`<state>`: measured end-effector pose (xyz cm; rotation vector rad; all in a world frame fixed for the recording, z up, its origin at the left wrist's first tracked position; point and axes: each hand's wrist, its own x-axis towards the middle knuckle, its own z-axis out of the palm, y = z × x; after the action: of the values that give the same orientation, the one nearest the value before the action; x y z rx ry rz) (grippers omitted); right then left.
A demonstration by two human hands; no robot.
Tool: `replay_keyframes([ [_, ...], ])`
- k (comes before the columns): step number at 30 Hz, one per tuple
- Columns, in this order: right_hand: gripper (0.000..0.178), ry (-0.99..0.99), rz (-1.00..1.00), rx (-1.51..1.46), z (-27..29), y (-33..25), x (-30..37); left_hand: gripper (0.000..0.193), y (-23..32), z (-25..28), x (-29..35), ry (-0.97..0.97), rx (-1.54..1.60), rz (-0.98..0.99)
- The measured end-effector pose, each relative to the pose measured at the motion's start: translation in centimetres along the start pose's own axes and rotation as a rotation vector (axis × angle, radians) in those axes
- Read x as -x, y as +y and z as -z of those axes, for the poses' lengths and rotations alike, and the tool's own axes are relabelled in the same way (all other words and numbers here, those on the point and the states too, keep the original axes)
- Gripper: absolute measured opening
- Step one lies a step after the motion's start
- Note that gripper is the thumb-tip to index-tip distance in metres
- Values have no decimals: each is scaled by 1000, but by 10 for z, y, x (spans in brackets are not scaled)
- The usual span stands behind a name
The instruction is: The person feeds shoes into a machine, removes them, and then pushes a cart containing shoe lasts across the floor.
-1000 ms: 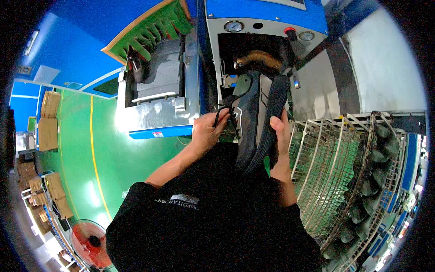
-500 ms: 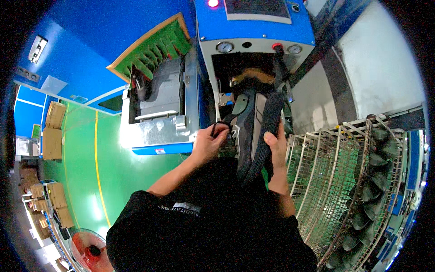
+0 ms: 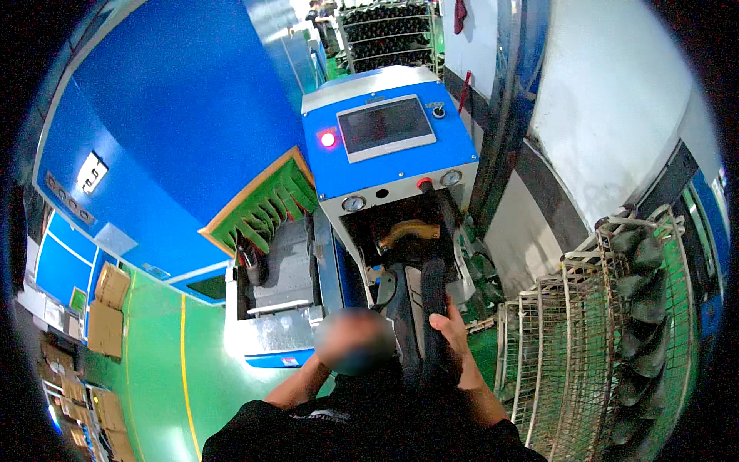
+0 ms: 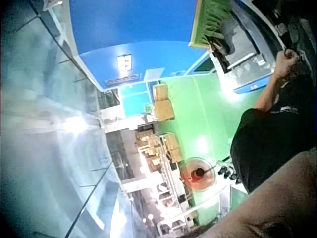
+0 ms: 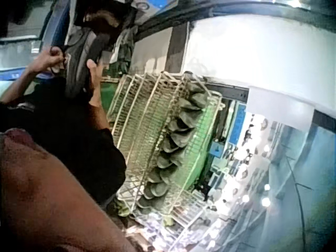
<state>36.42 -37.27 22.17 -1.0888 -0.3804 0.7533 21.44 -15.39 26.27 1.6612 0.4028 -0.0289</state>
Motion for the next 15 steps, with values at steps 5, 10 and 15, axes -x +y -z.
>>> replay_keyframes([
  [5, 55, 72, -350, -604, -16, -13, 20, 16, 0, -14, 4, -324, 279, 35],
  [10, 54, 49, -297, -598, 15, 26, 15, 9, -6, -4, -3, -471, 314, 2],
  [15, 54, 136, -386, -697, -14, -48, 16, 31, -34, 0, -38, 13, -723, -350],
])
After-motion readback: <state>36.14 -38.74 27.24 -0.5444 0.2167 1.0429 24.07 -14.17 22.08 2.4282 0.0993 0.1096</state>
